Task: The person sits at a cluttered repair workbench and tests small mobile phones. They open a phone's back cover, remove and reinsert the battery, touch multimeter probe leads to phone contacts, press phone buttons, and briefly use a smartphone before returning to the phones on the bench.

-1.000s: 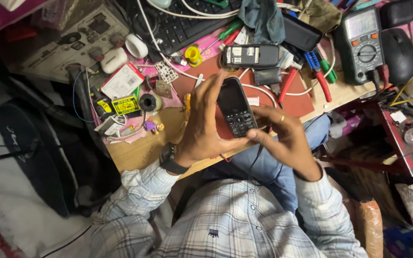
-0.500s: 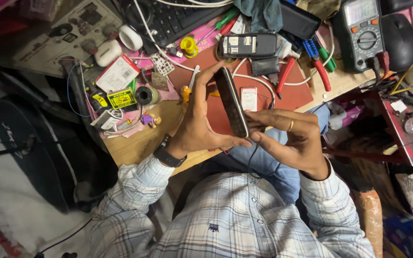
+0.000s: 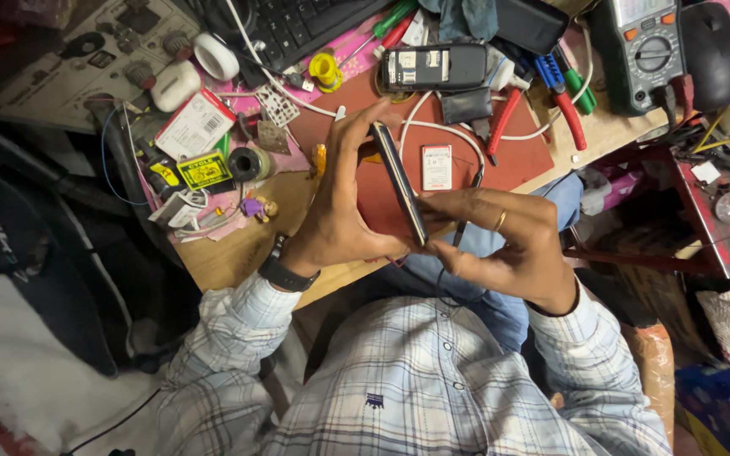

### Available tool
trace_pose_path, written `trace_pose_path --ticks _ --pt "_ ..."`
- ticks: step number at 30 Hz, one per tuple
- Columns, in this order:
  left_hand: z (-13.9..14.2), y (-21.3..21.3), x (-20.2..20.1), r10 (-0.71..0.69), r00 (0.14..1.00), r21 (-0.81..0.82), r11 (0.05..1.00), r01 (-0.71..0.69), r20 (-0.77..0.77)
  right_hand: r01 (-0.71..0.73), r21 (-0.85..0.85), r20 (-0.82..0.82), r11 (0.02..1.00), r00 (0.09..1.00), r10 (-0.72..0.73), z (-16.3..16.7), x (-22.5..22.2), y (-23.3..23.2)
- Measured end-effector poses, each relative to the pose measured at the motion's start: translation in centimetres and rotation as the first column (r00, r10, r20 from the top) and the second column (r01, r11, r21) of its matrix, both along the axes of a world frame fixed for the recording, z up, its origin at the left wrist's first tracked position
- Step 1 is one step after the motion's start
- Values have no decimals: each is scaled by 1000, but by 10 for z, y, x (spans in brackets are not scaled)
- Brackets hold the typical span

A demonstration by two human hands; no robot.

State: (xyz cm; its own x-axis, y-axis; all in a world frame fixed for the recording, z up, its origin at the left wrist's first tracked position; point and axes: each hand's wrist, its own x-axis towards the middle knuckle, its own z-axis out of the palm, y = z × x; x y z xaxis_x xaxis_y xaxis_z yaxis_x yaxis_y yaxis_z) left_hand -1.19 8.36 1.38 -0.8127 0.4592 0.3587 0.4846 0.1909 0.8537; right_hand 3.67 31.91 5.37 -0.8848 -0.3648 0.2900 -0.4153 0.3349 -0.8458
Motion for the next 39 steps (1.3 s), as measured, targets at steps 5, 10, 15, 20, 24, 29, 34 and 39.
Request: trace_pose_path --ticks 5,10,15,20,24,29,34,39 --pt "-7 -3 -3 -40 999 33 999 40 -9 -17 97 -73 995 997 25 1 0 -4" --pt "-14 -8 -6 -197 971 178 969 172 134 -17 152 -129 988 991 37 -3 1 -9" --pt "-13 -10 -4 -220 964 192 963 189 152 66 169 -261 983 965 -20 -9 6 -18" --pt "-10 -12 -5 -256 952 208 953 220 166 203 235 -385 951 918 -100 -6 12 -22" --pt "-11 -17 -5 -303 920 293 929 227 249 265 275 -400 924 905 -141 6 8 -14" --pt "-13 -15 -11 -499 785 611 766 202 366 232 291 -284 928 947 -148 23 2 1" --pt "2 -16 -12 -578 738 736 656 167 348 337 -55 -5 940 941 -338 20 6 8" --pt "19 -11 -12 -661 583 838 542 -64 473 319 26 -73 947 946 -317 -13 7 5"
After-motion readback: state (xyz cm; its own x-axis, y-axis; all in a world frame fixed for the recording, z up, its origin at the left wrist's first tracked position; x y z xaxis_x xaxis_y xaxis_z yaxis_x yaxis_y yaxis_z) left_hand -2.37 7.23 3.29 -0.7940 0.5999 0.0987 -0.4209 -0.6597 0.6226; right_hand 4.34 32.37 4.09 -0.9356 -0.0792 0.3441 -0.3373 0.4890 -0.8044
